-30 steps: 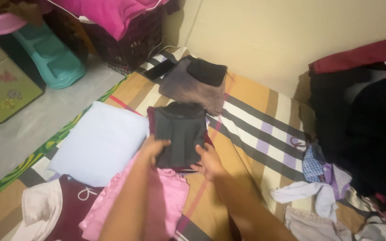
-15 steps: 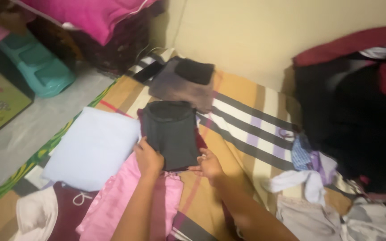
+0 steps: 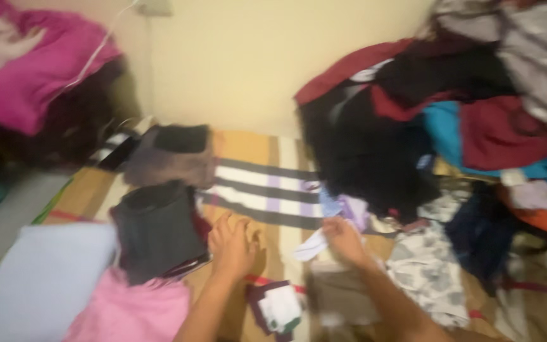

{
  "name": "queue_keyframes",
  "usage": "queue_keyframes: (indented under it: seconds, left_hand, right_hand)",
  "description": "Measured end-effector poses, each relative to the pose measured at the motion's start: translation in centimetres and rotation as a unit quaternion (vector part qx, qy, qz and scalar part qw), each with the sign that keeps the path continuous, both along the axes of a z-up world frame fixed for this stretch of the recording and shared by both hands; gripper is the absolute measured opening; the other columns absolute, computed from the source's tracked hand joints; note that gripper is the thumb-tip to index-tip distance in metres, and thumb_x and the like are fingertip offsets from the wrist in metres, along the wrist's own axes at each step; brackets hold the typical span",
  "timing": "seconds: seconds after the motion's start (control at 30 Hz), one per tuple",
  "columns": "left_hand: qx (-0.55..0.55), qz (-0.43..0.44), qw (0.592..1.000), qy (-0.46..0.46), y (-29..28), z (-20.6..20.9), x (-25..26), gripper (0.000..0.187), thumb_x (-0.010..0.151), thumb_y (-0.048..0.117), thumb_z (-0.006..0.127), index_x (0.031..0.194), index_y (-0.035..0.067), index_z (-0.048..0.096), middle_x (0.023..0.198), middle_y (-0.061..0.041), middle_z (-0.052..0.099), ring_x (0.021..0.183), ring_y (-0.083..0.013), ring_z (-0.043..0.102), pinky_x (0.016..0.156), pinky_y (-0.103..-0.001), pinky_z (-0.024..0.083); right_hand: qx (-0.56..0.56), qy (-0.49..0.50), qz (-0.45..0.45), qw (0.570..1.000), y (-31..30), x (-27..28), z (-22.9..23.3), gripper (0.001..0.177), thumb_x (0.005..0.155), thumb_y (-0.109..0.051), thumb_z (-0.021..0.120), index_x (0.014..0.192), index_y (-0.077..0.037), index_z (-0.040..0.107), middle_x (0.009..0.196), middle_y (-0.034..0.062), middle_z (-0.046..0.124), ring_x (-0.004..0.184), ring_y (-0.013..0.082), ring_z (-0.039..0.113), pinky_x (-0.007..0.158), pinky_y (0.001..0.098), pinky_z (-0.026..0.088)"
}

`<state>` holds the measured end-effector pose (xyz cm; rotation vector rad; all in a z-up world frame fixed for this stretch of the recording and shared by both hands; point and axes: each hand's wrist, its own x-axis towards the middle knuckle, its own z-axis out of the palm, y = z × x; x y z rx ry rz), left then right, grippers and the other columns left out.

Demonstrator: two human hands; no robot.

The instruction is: The person sits on a bed and folds various garments one by one, including a dark gray top, a light purple floral top, a black long-sleeved shirt, and a dark blue top. The folded items are stacked on the bed.

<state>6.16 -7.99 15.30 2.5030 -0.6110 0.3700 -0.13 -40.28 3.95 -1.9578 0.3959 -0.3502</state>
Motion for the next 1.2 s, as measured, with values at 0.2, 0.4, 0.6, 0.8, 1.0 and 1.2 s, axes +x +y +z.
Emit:
queue_keyframes:
  seconds: [0.2, 0.4, 0.6, 0.8, 1.0, 1.2]
  left_hand:
    - [0.047, -0.063, 0.996, 0.043, -6.3, 2.7, -1.2, 0.067, 0.069, 0.020, 0.084, 0.132, 0.018, 0.060, 0.153, -0.021, 0.033, 0.138, -0.0442, 0.029, 0.111, -0.059, 0.026]
    - [0.052, -0.150, 0.987, 0.018, -16.3, 6.4, -3.8, 0.065, 0.069, 0.020, 0.085, 0.129, 0.018, 0.061, 0.149, -0.021, 0.033, 0.140, -0.0432, 0.029, 0.112, -0.058, 0.026]
    - [-0.012, -0.261, 0.963, 0.065, -24.1, 11.7, -6.7, 0.062, 0.072, 0.021, 0.086, 0.127, 0.016, 0.059, 0.153, -0.022, 0.029, 0.141, -0.0453, 0.028, 0.112, -0.057, 0.028]
    - [-0.039, -0.269, 0.940, 0.205, -26.4, 12.1, -7.5, 0.065, 0.076, 0.030, 0.088, 0.132, 0.019, 0.056, 0.155, -0.024, 0.022, 0.139, -0.0460, 0.028, 0.114, -0.050, 0.033]
    - [-0.243, -0.221, 0.794, 0.512, -27.3, 11.1, -6.0, 0.059, 0.085, 0.048, 0.074, 0.133, 0.017, 0.060, 0.133, -0.032, 0.066, 0.121, -0.0428, 0.060, 0.099, -0.050, 0.052]
    - [-0.484, -0.163, 0.572, 0.642, -27.0, 12.6, -5.2, 0.070, 0.089, 0.068, 0.051, 0.138, 0.018, 0.052, 0.136, -0.009, 0.062, 0.116, -0.0245, 0.067, 0.092, -0.041, 0.055]
  right_hand:
    - [-0.204, -0.200, -0.219, 0.933, -21.1, -4.1, 12.3, 0.022, 0.095, -0.010, 0.067, 0.115, -0.003, 0.068, 0.107, 0.0154, 0.072, 0.099, 0.0254, 0.070, 0.090, 0.0363, 0.054]
    - [-0.357, -0.115, -0.317, 0.871, -31.5, -7.3, 21.3, 0.033, 0.090, -0.015, 0.072, 0.123, -0.009, 0.070, 0.137, 0.0214, 0.059, 0.126, 0.0397, 0.054, 0.109, 0.0470, 0.044]
    - [-0.378, -0.006, -0.332, 0.864, -38.4, -7.8, 24.3, 0.050, 0.073, -0.017, 0.078, 0.123, -0.012, 0.071, 0.159, 0.0227, 0.037, 0.137, 0.0510, 0.035, 0.103, 0.0565, 0.036]
    - [-0.404, -0.074, -0.310, 0.857, -42.0, -8.2, 27.1, 0.041, 0.086, -0.012, 0.068, 0.126, -0.006, 0.073, 0.121, 0.0231, 0.071, 0.111, 0.0424, 0.066, 0.096, 0.0494, 0.051]
    - [-0.139, -0.275, -0.170, 0.936, -32.1, -8.7, 33.1, 0.019, 0.098, -0.005, 0.068, 0.115, -0.004, 0.074, 0.108, 0.0115, 0.074, 0.092, 0.0194, 0.067, 0.080, 0.0329, 0.053]
    - [0.081, -0.286, 0.177, 0.938, -17.6, -11.2, 34.2, 0.008, 0.091, 0.003, 0.071, 0.098, 0.001, 0.073, 0.104, 0.0079, 0.075, 0.096, 0.0159, 0.071, 0.088, 0.0319, 0.058]
